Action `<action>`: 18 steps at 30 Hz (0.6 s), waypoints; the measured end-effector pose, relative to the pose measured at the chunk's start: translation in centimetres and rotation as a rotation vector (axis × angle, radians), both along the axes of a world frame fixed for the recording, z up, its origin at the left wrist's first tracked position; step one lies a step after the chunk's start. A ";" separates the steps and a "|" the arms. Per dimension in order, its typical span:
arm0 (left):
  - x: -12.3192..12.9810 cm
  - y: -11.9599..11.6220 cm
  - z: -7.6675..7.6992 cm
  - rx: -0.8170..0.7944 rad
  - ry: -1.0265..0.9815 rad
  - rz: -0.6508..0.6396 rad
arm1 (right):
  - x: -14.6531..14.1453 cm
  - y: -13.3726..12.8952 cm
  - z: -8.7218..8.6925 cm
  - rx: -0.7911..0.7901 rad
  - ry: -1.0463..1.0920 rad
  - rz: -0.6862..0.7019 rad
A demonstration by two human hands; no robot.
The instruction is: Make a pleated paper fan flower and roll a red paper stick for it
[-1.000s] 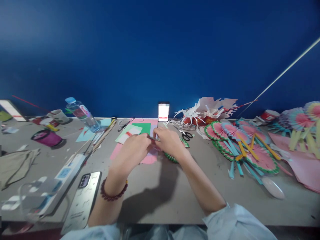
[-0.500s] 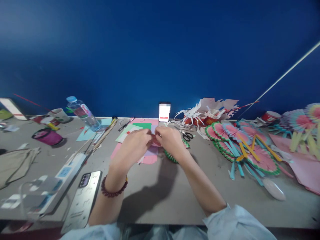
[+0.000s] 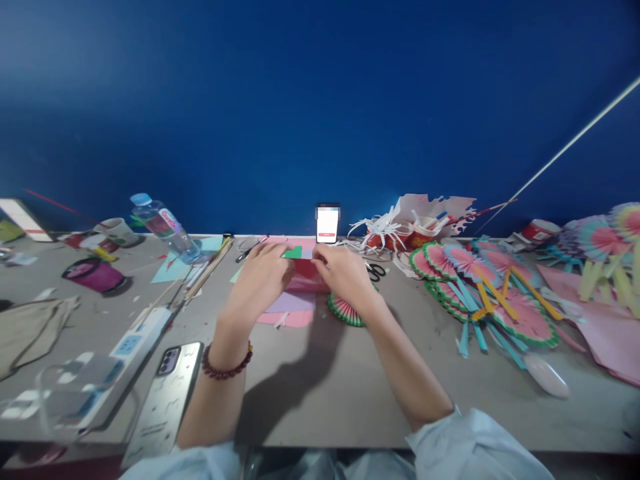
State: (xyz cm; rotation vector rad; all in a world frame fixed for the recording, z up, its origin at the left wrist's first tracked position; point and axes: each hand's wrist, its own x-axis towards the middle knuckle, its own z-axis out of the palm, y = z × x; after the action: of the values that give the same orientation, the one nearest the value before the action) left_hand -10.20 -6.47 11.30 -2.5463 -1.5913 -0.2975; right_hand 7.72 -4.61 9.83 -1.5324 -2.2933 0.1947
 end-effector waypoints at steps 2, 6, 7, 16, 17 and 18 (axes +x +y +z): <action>-0.2 0.3 -0.1 0.021 -0.028 0.018 | 0.1 0.0 0.2 0.016 0.011 -0.013; -0.7 0.7 -0.2 -0.023 -0.087 0.033 | 0.2 0.4 -0.1 0.027 0.061 -0.017; -0.8 0.8 -0.2 -0.037 -0.098 0.037 | 0.2 0.5 -0.3 0.026 0.077 -0.002; -1.7 1.6 -1.3 0.004 -0.265 0.042 | 0.3 1.2 -1.2 0.159 0.289 -0.072; -1.7 1.9 -1.5 0.004 -0.297 0.051 | 0.5 1.2 -1.2 0.192 0.336 -0.078; -1.8 2.1 -1.6 -0.007 -0.334 0.059 | 0.6 1.1 -1.1 0.219 0.382 -0.074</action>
State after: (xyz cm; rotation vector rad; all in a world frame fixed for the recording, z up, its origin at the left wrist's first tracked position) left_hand -11.95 -4.41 9.68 -2.5519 -1.7715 -0.7460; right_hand 8.34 -3.46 8.73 -1.3348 -1.8899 0.1903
